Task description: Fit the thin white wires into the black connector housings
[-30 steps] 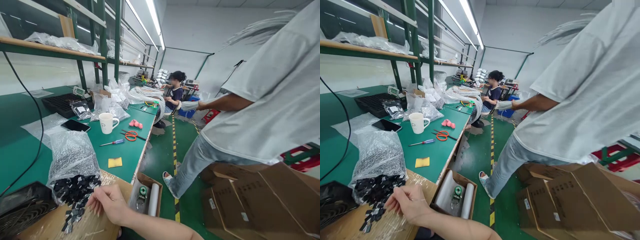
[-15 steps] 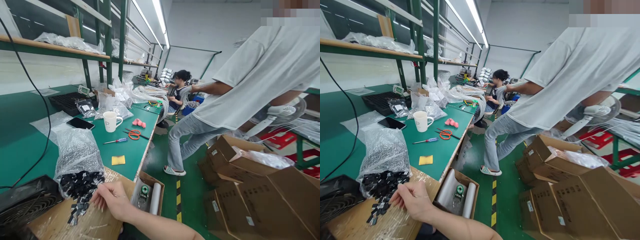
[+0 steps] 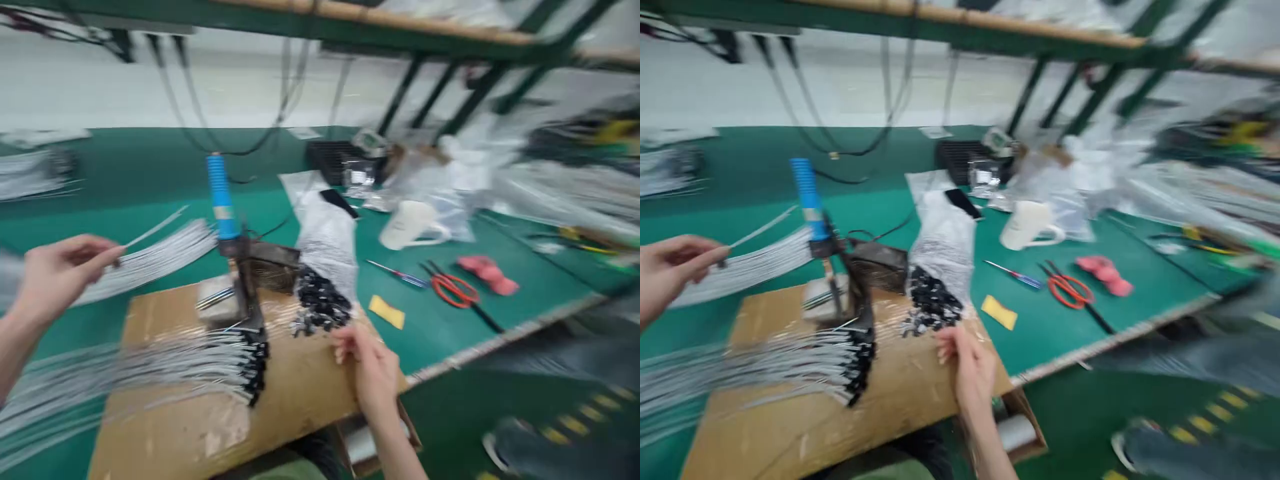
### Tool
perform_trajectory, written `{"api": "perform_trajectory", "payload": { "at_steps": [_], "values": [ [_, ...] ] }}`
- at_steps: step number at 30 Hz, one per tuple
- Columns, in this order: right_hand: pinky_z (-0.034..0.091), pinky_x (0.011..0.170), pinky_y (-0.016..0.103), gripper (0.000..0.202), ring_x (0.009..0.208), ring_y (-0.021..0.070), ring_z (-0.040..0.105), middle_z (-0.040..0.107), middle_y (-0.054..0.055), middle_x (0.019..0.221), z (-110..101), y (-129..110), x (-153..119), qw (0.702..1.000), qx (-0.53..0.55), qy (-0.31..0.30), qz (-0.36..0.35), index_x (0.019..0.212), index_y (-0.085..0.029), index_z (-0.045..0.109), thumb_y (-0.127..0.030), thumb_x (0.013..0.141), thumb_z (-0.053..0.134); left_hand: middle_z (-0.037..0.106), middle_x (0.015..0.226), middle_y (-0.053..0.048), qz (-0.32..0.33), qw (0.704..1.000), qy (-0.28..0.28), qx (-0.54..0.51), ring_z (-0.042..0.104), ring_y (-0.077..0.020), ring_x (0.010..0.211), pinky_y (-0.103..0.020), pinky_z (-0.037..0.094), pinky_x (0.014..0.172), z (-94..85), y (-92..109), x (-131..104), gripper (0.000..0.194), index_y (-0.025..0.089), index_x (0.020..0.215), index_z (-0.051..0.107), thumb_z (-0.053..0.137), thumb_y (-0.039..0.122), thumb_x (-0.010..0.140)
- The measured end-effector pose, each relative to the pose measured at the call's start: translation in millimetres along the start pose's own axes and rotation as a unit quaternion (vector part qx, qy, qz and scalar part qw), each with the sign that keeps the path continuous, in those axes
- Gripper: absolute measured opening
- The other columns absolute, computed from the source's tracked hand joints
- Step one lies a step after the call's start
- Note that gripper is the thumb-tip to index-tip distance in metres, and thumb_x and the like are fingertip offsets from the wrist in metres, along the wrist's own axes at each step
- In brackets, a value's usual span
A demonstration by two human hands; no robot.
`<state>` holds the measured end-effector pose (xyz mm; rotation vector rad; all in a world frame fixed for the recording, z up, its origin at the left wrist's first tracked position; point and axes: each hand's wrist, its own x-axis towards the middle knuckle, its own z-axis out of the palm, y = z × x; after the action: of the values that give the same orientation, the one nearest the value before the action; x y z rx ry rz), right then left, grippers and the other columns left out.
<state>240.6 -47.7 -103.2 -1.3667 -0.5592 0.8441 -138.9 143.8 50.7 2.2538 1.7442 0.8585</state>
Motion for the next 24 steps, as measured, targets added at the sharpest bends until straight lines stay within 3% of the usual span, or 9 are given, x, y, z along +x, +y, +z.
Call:
{"api": "perform_trajectory", "payload": {
  "at_steps": [3, 6, 10, 12, 15, 18, 19, 21, 24],
  "values": [
    [0.05, 0.049, 0.025, 0.046, 0.054, 0.0145, 0.062, 0.076, 0.008, 0.067, -3.8, 1.8, 1.2, 1.0, 0.008, 0.007, -0.007, 0.075, -0.015, 0.081, -0.06, 0.084, 0.08, 0.051, 0.06, 0.01, -0.111, 0.993, -0.034, -0.018, 0.047, -0.0023, 0.054, -0.016, 0.034, 0.057, -24.5, -12.2, -15.6, 0.047, 0.006, 0.094, 0.073, 0.055, 0.049, 0.103],
    [0.051, 0.048, 0.026, 0.045, 0.052, 0.0148, 0.062, 0.075, 0.008, 0.066, -5.7, -0.2, -1.6, 1.0, -0.001, 0.019, -0.02, 0.075, -0.013, 0.082, -0.058, 0.082, 0.083, 0.056, 0.061, 0.01, -0.141, 0.987, -0.061, -0.051, 0.048, -0.0018, 0.053, -0.018, 0.031, 0.057, -39.6, -8.1, -26.8, 0.05, 0.005, 0.094, 0.074, 0.06, 0.053, 0.096],
    [0.05, 0.045, 0.028, 0.047, 0.049, 0.0153, 0.061, 0.073, 0.009, 0.065, -5.2, -4.1, -8.8, 0.998, 0.013, 0.033, -0.053, 0.071, -0.014, 0.08, -0.058, 0.085, 0.08, 0.067, 0.067, 0.006, -0.122, 0.984, -0.089, -0.091, 0.057, -0.0064, 0.06, -0.018, 0.039, 0.057, -55.7, -6.2, -54.0, 0.042, 0.008, 0.083, 0.073, 0.072, 0.05, 0.086],
    [0.047, 0.043, 0.027, 0.046, 0.047, 0.0151, 0.059, 0.07, 0.007, 0.061, -1.6, -9.3, -19.6, 0.997, 0.003, 0.01, -0.07, 0.069, -0.015, 0.08, -0.055, 0.09, 0.076, 0.068, 0.067, 0.005, -0.094, 0.984, -0.095, -0.116, 0.061, -0.0084, 0.062, -0.019, 0.046, 0.058, -58.6, -5.8, -72.6, 0.037, 0.01, 0.077, 0.072, 0.077, 0.046, 0.083],
    [0.042, 0.043, 0.026, 0.039, 0.047, 0.0136, 0.056, 0.064, 0.004, 0.056, 12.6, -24.9, -45.9, 0.988, -0.047, -0.115, -0.091, 0.066, -0.017, 0.078, -0.041, 0.096, 0.071, 0.064, 0.06, 0.004, -0.083, 0.971, -0.136, -0.18, 0.058, -0.0075, 0.056, -0.02, 0.045, 0.054, -50.2, 1.1, -100.8, 0.029, 0.011, 0.072, 0.07, 0.081, 0.035, 0.083],
    [0.043, 0.05, 0.026, 0.025, 0.053, 0.0124, 0.056, 0.065, 0.002, 0.066, 36.5, -42.3, -68.3, 0.95, -0.053, -0.306, -0.043, 0.078, -0.019, 0.08, -0.031, 0.097, 0.068, 0.063, 0.058, 0.004, -0.067, 0.954, -0.181, -0.231, 0.057, -0.0087, 0.054, -0.023, 0.047, 0.054, -29.5, 11.9, -122.9, 0.023, 0.013, 0.069, 0.07, 0.081, 0.026, 0.084],
    [0.045, 0.054, 0.027, 0.021, 0.056, 0.0124, 0.056, 0.067, 0.002, 0.071, 44.7, -46.1, -72.4, 0.939, -0.04, -0.339, -0.026, 0.081, -0.02, 0.079, -0.031, 0.095, 0.068, 0.065, 0.059, 0.003, -0.064, 0.952, -0.189, -0.234, 0.058, -0.0098, 0.055, -0.024, 0.049, 0.054, -21.9, 15.0, -127.9, 0.021, 0.015, 0.069, 0.071, 0.081, 0.026, 0.085],
    [0.048, 0.058, 0.028, 0.017, 0.061, 0.0132, 0.058, 0.067, 0.002, 0.075, 58.0, -49.6, -76.1, 0.931, -0.008, -0.365, -0.003, 0.082, -0.02, 0.078, -0.03, 0.093, 0.069, 0.068, 0.062, 0.002, -0.048, 0.946, -0.213, -0.239, 0.06, -0.0117, 0.056, -0.024, 0.05, 0.052, -8.3, 20.2, -134.3, 0.017, 0.017, 0.072, 0.074, 0.081, 0.026, 0.084],
    [0.045, 0.054, 0.025, 0.011, 0.061, 0.0125, 0.056, 0.065, 0.0, 0.072, 66.7, -48.9, -76.6, 0.943, 0.007, -0.332, -0.001, 0.076, -0.02, 0.074, -0.023, 0.086, 0.076, 0.071, 0.064, -0.001, 0.006, 0.928, -0.258, -0.268, 0.062, -0.0126, 0.054, -0.021, 0.051, 0.049, 4.6, 27.1, -136.2, 0.009, 0.021, 0.076, 0.078, 0.08, 0.021, 0.084]
  ]
}}
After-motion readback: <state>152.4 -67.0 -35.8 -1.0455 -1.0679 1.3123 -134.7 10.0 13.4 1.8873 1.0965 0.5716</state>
